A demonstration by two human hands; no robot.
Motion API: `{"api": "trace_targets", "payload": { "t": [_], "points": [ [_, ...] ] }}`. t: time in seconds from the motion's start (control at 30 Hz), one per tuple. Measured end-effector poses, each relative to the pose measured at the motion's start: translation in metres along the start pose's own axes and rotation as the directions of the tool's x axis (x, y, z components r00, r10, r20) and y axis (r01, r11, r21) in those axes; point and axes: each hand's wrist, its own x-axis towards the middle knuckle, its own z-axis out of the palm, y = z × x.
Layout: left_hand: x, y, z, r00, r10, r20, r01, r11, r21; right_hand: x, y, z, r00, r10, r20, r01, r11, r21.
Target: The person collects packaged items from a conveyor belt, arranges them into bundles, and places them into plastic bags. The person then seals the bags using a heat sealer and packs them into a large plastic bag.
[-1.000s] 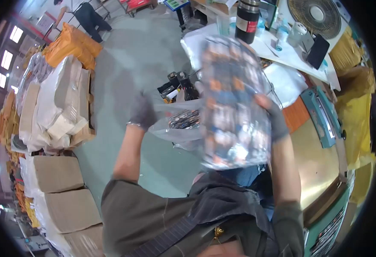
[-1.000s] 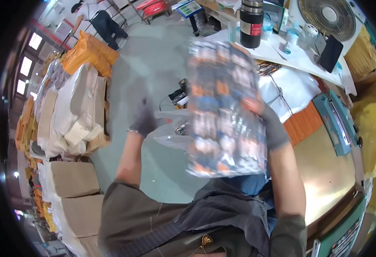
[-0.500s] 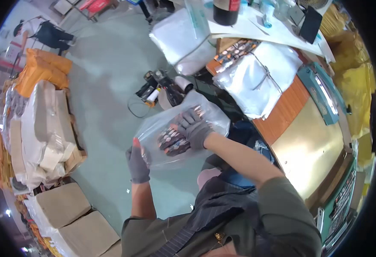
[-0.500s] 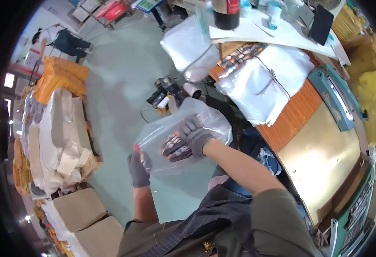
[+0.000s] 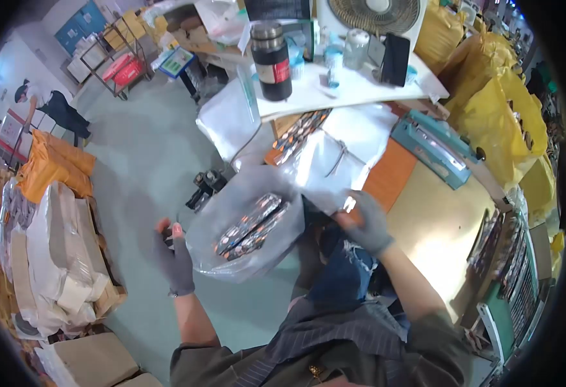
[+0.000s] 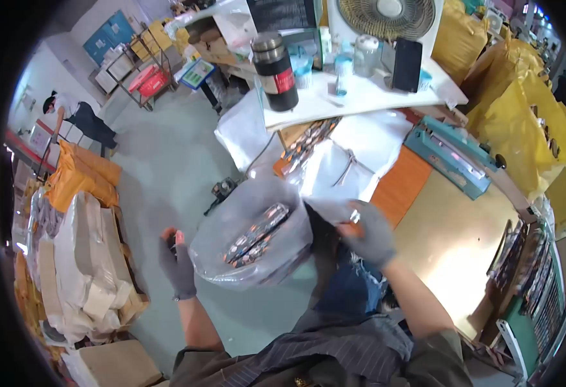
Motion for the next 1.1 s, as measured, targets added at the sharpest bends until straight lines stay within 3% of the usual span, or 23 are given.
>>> {"api": "trace_targets", "payload": {
  "t": [0.03, 0.07, 0.13, 0.2, 0.27, 0.33, 0.4, 0.47, 0.53, 0.6, 0.7, 0.8, 0.83, 0.9, 0.97, 1.03, 1.1],
  "points": [
    [-0.002, 0.019, 0.002, 0.998, 0.064, -0.008, -0.064, 0.997, -0.048, -0.026, 0.028, -0.017, 0.992, 0.048, -0.115, -0.063, 0.989, -0.131],
    [-0.005, 0.038, 0.006, 0.992, 0.124, -0.021, -0.126, 0.988, -0.093, -0.055, 0.045, -0.038, 0.938, 0.318, -0.138, -0.331, 0.940, -0.083],
    [-0.007, 0.065, 0.020, 0.975, 0.220, 0.013, -0.214, 0.959, -0.186, -0.126, 0.089, -0.055, 0.871, 0.395, -0.293, -0.476, 0.829, -0.295],
    [0.001, 0.089, 0.041, 0.948, 0.297, 0.113, -0.257, 0.926, -0.276, -0.172, 0.095, -0.068, 0.920, 0.287, -0.266, -0.382, 0.806, -0.452],
    [0.021, 0.136, 0.063, 0.942, 0.276, 0.189, -0.220, 0.936, -0.274, -0.203, 0.101, -0.070, 0.960, 0.232, -0.155, -0.279, 0.778, -0.563],
    [0.062, 0.153, 0.118, 0.935, 0.324, 0.147, -0.204, 0.827, -0.524, -0.207, 0.085, -0.078, 0.954, 0.286, -0.089, -0.288, 0.794, -0.535],
    [0.130, 0.179, 0.178, 0.885, 0.462, 0.051, -0.392, 0.802, -0.451, -0.208, 0.082, -0.085, 0.955, 0.296, -0.031, -0.267, 0.807, -0.527],
    [0.180, 0.246, 0.207, 0.841, 0.540, -0.021, -0.537, 0.830, -0.150, -0.203, 0.077, -0.089, 0.950, 0.309, -0.051, -0.292, 0.813, -0.504],
    [0.258, 0.279, 0.259, 0.774, 0.612, -0.162, -0.621, 0.784, -0.007, -0.205, 0.084, -0.085, 0.943, 0.324, -0.078, -0.321, 0.818, -0.478],
    [0.321, 0.308, 0.300, 0.823, 0.543, -0.168, -0.506, 0.834, 0.218, -0.205, 0.088, -0.081, 0.913, 0.406, -0.053, -0.378, 0.787, -0.488],
    [0.386, 0.318, 0.346, 0.894, 0.446, -0.031, -0.375, 0.785, 0.493, -0.189, 0.071, -0.098, 0.892, 0.451, -0.025, -0.409, 0.785, -0.465],
    [0.408, 0.342, 0.343, 0.860, 0.505, -0.081, -0.438, 0.809, 0.391, -0.197, 0.079, -0.091, 0.892, 0.451, -0.017, -0.389, 0.749, -0.537],
    [0.406, 0.358, 0.337, 0.828, 0.527, -0.191, -0.484, 0.844, 0.229, -0.199, 0.087, -0.078, 0.922, 0.362, -0.139, -0.372, 0.726, -0.578],
    [0.399, 0.384, 0.318, 0.776, 0.536, -0.331, -0.586, 0.808, -0.066, -0.204, 0.091, -0.079, 0.925, 0.351, -0.144, -0.368, 0.738, -0.566],
    [0.433, 0.375, 0.322, 0.797, 0.579, -0.173, -0.591, 0.806, -0.024, -0.187, 0.067, -0.091, 0.922, 0.363, -0.133, -0.370, 0.727, -0.578],
    [0.411, 0.380, 0.296, 0.802, 0.579, -0.146, -0.592, 0.803, -0.069, -0.201, 0.088, -0.078, 0.920, 0.375, -0.115, -0.376, 0.756, -0.537],
    [0.368, 0.389, 0.255, 0.798, 0.589, -0.125, -0.600, 0.762, -0.242, -0.205, 0.083, -0.083, 0.924, 0.375, -0.080, -0.361, 0.780, -0.512]
  ]
}}
